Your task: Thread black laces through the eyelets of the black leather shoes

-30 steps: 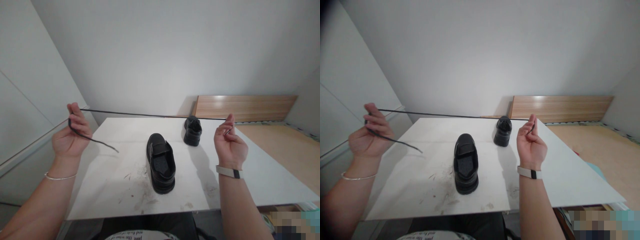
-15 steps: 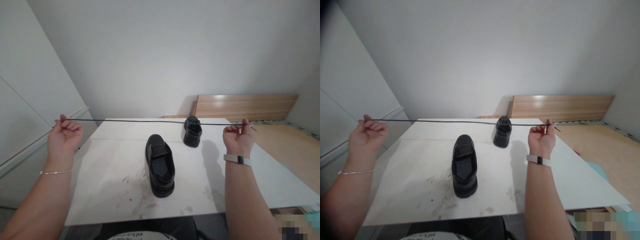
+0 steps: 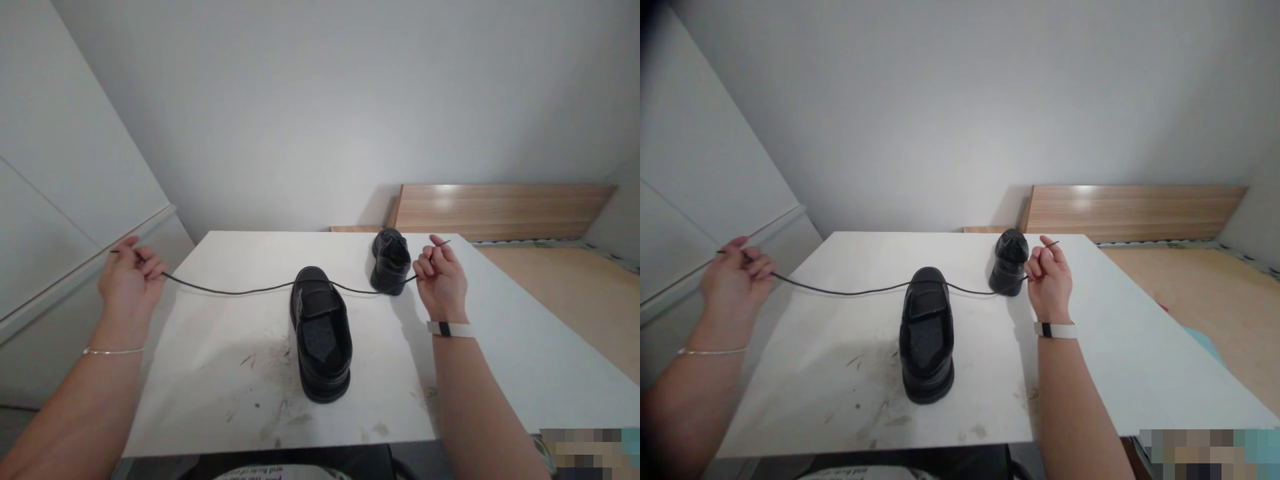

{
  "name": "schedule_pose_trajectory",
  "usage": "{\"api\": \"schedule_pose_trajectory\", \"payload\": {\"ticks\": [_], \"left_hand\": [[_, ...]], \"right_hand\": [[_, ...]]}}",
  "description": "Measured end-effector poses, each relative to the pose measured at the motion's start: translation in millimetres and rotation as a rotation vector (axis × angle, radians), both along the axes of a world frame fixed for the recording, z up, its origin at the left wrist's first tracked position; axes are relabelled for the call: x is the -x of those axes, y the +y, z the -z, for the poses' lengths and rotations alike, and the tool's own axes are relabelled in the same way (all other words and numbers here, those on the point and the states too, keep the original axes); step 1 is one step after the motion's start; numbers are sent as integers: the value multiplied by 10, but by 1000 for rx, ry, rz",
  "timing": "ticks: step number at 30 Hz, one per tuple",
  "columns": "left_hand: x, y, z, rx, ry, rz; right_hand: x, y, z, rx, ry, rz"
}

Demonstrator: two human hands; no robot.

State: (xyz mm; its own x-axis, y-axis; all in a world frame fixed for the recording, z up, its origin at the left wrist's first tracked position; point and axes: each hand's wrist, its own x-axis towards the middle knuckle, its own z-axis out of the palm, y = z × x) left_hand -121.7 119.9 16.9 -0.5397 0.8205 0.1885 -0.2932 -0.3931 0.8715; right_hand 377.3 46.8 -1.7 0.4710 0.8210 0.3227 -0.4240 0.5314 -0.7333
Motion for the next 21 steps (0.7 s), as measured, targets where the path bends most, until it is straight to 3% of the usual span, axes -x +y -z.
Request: {"api": "schedule_pose_trajectory", "payload": {"ticks": [4,9,12,16,21], "left_hand": [[-326,-52,191,1,255,77],[-846,-266,403,9,588,414],[-1076,-425,450,-111,981,588],[-1232,-565,490,-113,1101,620],[-1327,-622,522,-184,1215,575]], "right_hand": [[270,28,82,126,-169,-84],[492,31,226,247,-529,-182],[555,-6,227,222,-807,-198],[619,-45,197,177,-1069,-251],[684,-51,239,150,-1192,-262]]}}
